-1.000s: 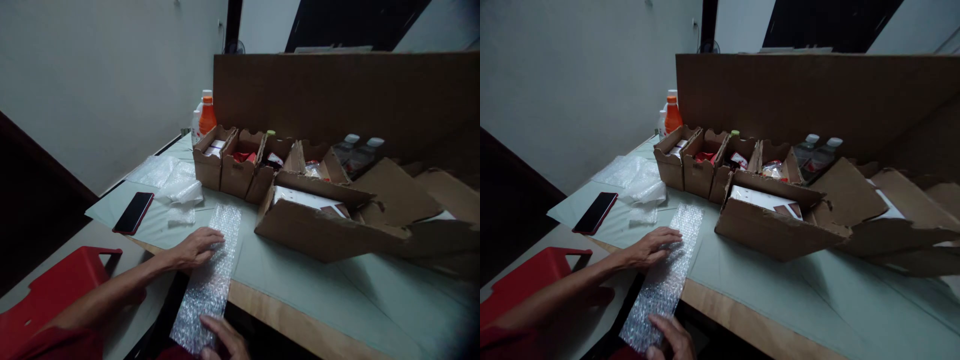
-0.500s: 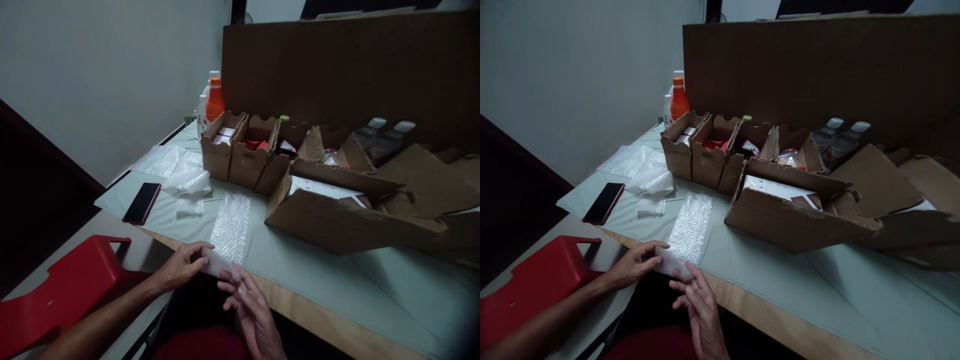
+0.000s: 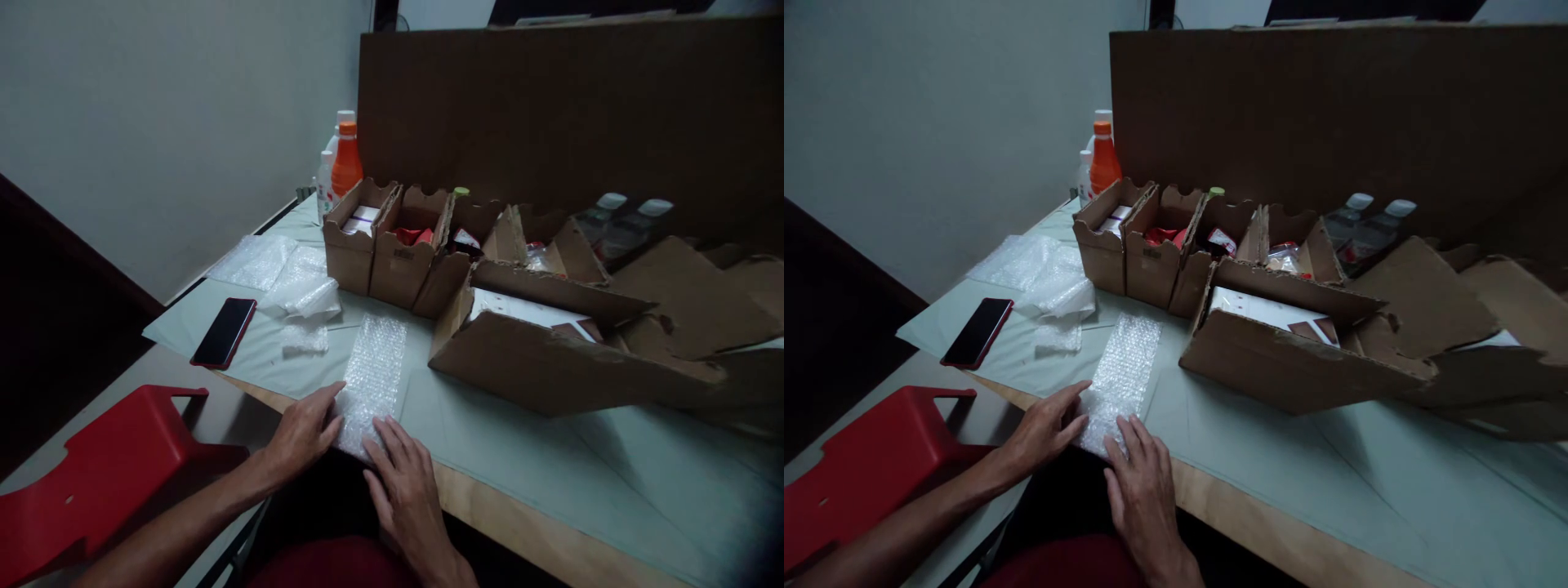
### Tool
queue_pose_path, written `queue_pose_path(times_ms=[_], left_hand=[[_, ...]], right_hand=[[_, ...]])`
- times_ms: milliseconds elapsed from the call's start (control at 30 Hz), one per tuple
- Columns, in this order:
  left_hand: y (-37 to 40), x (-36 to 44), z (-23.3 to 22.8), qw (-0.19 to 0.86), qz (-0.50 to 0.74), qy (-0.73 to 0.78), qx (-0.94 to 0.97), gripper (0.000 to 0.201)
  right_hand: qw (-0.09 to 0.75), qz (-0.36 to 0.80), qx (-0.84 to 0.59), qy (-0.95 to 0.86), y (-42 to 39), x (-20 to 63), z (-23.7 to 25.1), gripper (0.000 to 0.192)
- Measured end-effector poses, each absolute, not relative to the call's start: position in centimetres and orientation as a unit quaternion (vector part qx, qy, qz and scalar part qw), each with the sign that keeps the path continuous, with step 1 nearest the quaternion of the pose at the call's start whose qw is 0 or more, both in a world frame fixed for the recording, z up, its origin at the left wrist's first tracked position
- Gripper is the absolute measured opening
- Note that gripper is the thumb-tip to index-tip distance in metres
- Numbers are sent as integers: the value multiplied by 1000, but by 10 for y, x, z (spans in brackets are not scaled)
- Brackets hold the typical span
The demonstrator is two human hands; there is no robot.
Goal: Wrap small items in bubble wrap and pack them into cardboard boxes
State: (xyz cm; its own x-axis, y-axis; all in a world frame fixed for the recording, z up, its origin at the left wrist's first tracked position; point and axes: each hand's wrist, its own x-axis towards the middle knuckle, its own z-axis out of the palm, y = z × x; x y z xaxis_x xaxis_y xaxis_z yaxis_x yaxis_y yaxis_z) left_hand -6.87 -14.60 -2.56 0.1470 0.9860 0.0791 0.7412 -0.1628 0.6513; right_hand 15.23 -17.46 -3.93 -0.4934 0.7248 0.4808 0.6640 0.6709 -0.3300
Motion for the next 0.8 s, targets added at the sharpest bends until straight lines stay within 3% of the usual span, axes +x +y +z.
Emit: queue_pose_path(times_ms=[233,400,500,800], left_hand=[[-165,-80,-20,168,304,455,820,53],[-159,-74,-25,187,331,477,792,36],[-149,-69,-27,172,319,520,773,33],[-139,-68,-35,104,331,530,774,37]], right_hand=[[361,73,-375,-851,-162,147,-37,26],[380,114,-397,-828,-146,142,-26,18],[386,77,-426,-815,-139,143,-27,20],[309,53,-436,-844,-145,148,-33,29]])
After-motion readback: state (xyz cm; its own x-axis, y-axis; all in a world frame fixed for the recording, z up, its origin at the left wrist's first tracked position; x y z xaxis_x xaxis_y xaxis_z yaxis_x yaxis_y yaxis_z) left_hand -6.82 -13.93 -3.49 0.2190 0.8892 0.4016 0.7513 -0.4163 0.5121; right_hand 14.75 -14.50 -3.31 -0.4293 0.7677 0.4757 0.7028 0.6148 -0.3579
